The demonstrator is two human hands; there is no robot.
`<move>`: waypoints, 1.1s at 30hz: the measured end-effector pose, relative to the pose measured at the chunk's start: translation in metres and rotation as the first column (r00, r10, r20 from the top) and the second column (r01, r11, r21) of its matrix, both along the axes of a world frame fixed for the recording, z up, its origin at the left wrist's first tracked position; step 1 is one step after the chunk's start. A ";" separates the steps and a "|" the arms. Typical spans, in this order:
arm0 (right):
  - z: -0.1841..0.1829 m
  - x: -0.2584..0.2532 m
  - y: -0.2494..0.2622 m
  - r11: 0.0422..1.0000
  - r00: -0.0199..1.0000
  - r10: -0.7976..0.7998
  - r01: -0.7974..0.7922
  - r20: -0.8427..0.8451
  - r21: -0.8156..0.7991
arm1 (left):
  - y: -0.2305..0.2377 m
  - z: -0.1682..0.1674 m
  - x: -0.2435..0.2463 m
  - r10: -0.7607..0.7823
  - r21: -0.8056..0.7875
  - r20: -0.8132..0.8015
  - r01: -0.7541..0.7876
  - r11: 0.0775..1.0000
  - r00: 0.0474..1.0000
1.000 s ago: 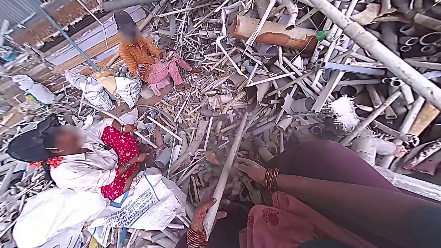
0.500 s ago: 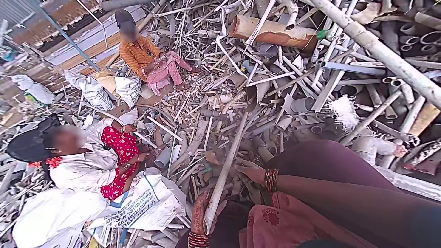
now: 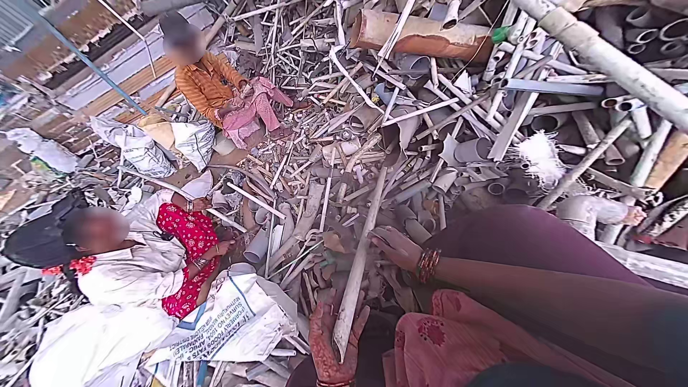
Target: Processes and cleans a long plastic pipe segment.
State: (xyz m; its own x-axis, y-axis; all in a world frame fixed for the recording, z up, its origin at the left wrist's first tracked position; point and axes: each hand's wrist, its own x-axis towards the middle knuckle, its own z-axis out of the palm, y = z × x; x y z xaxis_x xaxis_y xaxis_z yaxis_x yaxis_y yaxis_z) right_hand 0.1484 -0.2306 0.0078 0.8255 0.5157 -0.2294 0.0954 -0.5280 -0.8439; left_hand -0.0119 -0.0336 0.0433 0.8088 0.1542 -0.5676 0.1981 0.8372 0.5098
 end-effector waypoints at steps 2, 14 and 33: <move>-0.013 0.006 0.000 0.993 0.984 0.116 -0.113 0.134 -0.026 | -0.001 -0.002 0.003 0.033 0.108 -0.074 -0.025 0.994 0.997; -0.048 0.010 0.009 0.927 0.914 0.375 -0.366 0.157 -0.083 | 0.008 -0.011 0.009 0.233 0.331 -0.102 -0.188 0.925 0.967; -0.048 0.009 0.008 0.923 0.905 0.385 -0.377 0.180 -0.074 | 0.005 -0.013 0.010 0.280 0.331 -0.073 -0.241 0.912 0.957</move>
